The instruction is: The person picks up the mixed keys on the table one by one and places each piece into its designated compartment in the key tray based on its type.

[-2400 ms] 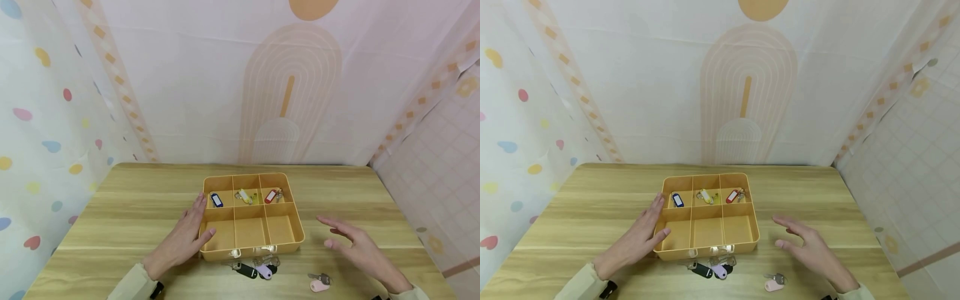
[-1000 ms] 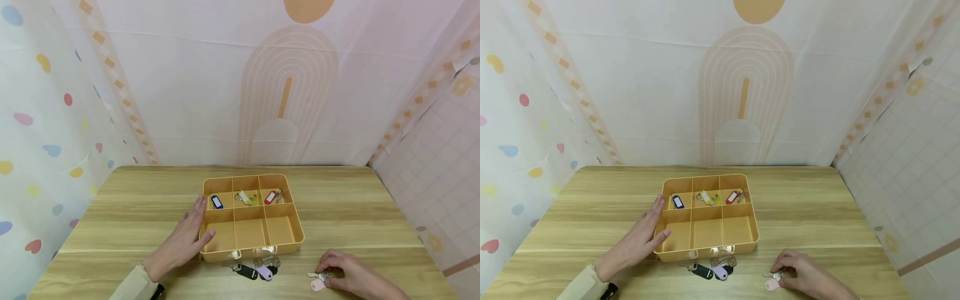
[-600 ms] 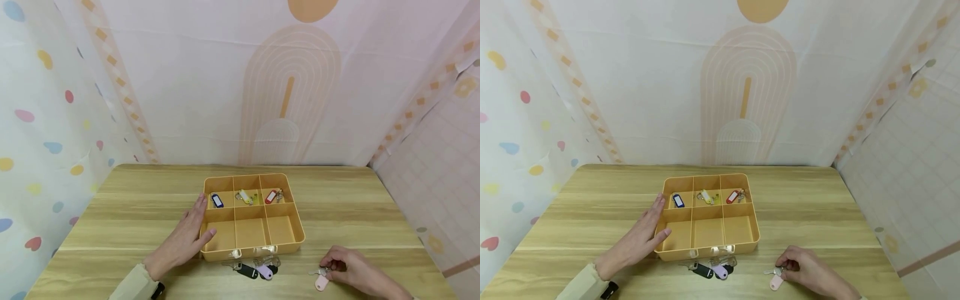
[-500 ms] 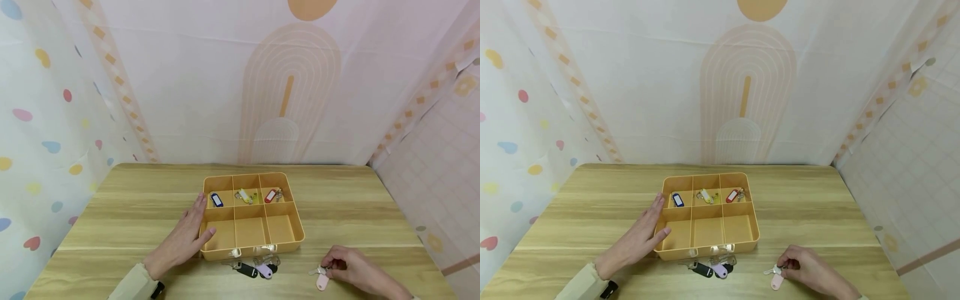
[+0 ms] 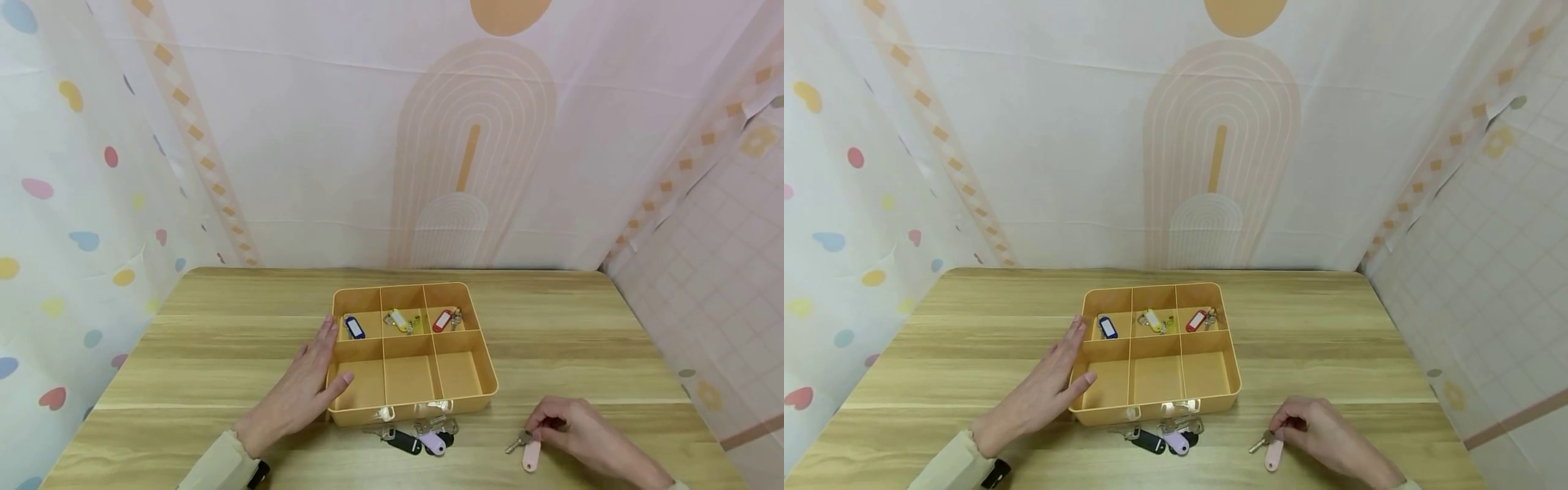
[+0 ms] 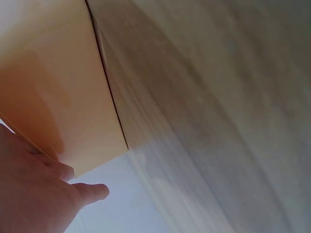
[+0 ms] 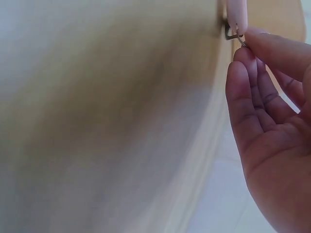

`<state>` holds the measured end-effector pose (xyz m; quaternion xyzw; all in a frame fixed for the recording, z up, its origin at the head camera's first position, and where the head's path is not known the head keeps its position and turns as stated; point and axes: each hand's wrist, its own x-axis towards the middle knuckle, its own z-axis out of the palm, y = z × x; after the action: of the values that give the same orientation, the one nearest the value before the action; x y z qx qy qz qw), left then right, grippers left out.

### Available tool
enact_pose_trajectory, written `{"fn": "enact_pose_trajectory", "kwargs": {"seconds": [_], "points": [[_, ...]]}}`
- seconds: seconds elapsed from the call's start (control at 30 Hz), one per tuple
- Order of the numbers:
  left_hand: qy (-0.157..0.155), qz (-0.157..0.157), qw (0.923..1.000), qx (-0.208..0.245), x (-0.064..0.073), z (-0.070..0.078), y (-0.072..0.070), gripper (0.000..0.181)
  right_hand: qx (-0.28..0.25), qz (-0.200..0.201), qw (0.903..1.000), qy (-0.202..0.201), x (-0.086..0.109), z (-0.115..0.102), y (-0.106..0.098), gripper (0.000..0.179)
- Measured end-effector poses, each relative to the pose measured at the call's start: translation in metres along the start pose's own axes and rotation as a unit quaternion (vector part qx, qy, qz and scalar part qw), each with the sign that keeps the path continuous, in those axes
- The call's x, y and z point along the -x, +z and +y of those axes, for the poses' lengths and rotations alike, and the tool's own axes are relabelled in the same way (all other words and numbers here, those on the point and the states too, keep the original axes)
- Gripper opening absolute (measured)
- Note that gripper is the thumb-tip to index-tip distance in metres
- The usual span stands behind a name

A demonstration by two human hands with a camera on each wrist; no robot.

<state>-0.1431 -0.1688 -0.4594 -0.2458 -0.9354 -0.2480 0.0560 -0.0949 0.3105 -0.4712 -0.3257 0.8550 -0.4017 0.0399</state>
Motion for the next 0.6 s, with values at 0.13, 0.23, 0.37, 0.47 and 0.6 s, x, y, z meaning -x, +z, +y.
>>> {"fn": "enact_pose_trajectory", "kwargs": {"seconds": [0.13,0.23,0.37,0.47,0.6], "points": [[0.002,0.003,1.0,-0.003,0.0,0.0,0.0,0.086,-0.001,0.023,0.9996,-0.017,-0.005,-0.007,-0.002,0.022],[0.004,0.008,1.0,-0.003,0.0,0.0,0.0,0.086,0.002,0.037,0.999,-0.023,-0.01,-0.011,-0.004,0.025],[0.004,0.007,1.0,0.0,0.0,0.001,0.0,0.085,0.034,0.07,0.9947,-0.067,-0.018,-0.016,-0.008,0.032],[0.002,0.003,1.0,0.003,0.0,0.001,0.0,0.085,0.056,0.1,0.9887,-0.096,-0.023,-0.022,-0.012,0.038],[0.003,0.003,1.0,0.003,0.0,0.0,0.0,0.084,0.066,0.132,0.985,-0.09,-0.03,-0.031,-0.019,0.042]]}}
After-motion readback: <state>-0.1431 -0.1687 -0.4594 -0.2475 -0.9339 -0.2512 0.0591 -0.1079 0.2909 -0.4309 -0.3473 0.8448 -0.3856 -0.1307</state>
